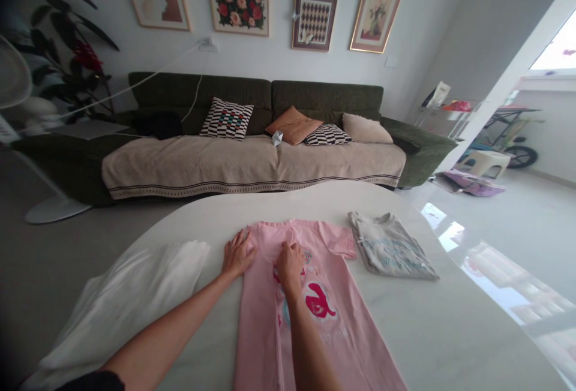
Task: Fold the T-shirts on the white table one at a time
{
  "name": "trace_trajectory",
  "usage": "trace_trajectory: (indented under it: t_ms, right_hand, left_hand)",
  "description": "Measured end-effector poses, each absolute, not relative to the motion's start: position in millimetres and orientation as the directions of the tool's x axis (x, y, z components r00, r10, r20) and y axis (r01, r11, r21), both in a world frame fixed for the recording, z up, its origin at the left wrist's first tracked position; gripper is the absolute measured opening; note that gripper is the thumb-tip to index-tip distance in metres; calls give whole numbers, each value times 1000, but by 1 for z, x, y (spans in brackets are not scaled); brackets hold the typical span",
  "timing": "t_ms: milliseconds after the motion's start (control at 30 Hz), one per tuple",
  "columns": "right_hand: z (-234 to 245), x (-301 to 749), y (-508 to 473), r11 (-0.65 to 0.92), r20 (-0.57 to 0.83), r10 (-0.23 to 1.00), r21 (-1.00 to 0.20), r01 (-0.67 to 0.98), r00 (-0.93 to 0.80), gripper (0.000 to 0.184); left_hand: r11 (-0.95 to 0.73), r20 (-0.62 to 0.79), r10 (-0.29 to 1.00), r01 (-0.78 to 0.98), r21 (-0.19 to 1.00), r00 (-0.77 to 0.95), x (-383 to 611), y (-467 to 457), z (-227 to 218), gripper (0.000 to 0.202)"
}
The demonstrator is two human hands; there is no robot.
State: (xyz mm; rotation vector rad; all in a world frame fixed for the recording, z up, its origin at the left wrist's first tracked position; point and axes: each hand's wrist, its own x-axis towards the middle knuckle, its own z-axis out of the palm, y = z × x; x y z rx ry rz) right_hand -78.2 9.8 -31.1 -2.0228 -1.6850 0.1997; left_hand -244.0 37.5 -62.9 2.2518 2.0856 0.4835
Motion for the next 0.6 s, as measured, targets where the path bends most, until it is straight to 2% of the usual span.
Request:
trace_trajectory:
  t_ms: [100,167,233,267,333,433,600]
  right_hand:
    - [-27,-86,2,-54,278,945,-393,918,175,35]
    - [-28,-95,-5,126,308,951,-333,935,-19,38]
    - [-32,-106,-12,298,247,942,-306,904,-226,41]
    - [-34,-110,-16,336,202,937,-309,890,-284,44]
    - [-37,-116,-24,322,150,946,-311,894,-289,48]
    - [-39,-116,-50,278,162,958,-308,910,-238,51]
    - [-71,-107,-153,373,150,928,-409,833,-342,60]
  left_hand:
    - [-83,196,980,968,237,36,-242,36,-60,54]
    - [-83,205,978,966,245,32,-241,35,-57,54]
    - [-93,216,976,963,254,37,-240,33,-54,51]
    - [-94,216,976,961,258,38,-240,32,-53,49]
    - [-98,215,976,960,261,41,-240,31,-52,45]
    - [-98,218,975,963,250,42,-241,32,-53,45]
    - [-86,226,974,968,236,32,-240,33,-58,46]
